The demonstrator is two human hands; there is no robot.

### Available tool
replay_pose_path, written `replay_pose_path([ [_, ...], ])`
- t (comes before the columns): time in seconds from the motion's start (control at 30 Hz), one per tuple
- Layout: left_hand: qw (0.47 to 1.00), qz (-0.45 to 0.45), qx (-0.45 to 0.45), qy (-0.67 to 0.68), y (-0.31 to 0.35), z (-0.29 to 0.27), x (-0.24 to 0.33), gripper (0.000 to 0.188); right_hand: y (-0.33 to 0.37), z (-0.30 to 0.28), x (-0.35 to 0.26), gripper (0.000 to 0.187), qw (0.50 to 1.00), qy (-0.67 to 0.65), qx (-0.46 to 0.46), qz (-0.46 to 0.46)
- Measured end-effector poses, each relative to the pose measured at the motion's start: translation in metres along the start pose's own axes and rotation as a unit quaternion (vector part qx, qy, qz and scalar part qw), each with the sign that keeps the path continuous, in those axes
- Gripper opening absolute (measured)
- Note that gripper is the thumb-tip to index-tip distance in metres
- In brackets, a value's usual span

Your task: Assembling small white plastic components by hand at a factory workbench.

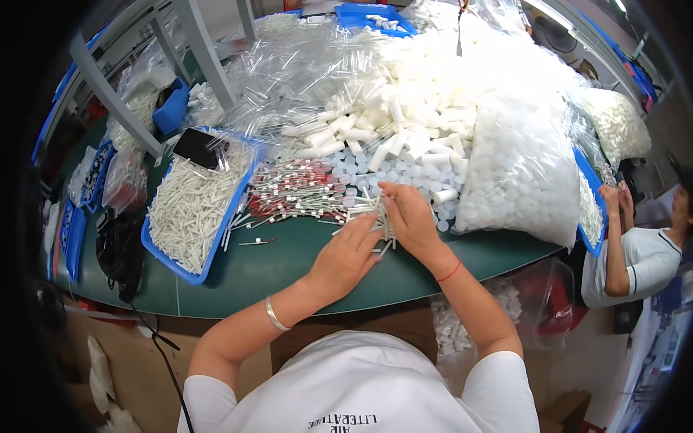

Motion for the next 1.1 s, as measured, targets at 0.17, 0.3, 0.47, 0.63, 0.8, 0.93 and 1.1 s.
replay_pose_path([
  [0.17,0.998,-0.021,-0.054,0.017,0.005,0.011,0.015,0.072,0.017,0.003,-0.010,0.010,0.997,0.047,-0.049,-0.043],
  [0.3,0.994,-0.011,-0.106,-0.017,0.020,0.018,0.022,0.070,0.037,0.006,-0.009,0.012,0.993,-0.009,-0.101,0.058],
  [0.47,0.986,0.019,-0.161,-0.024,0.039,0.007,0.035,0.064,0.054,0.013,-0.018,0.012,0.990,-0.037,-0.123,0.062],
  [0.63,0.978,-0.006,-0.206,-0.038,0.069,-0.005,0.026,0.060,0.057,0.055,-0.040,0.021,0.974,-0.002,-0.228,0.001],
  [0.8,0.977,-0.078,-0.194,-0.033,0.087,-0.033,0.006,0.059,0.042,0.096,-0.057,0.033,0.963,-0.006,-0.266,-0.036],
  [0.93,0.977,-0.093,-0.193,0.006,0.093,-0.051,-0.017,0.059,0.031,0.117,-0.063,0.038,0.966,0.009,-0.252,-0.063],
  [1.1,0.994,-0.088,-0.064,-0.016,0.090,-0.089,-0.037,0.037,0.034,0.106,-0.063,0.037,0.964,0.046,-0.246,-0.092],
])
Point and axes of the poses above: each hand's wrist, its own y-axis away from the middle knuckle, its own z-axis out of the palm, x = y × z, the point moved 7 cm from there along -y, towards the middle knuckle, and after that the axes turned 2 degrees about y, right-handed, at the moved point
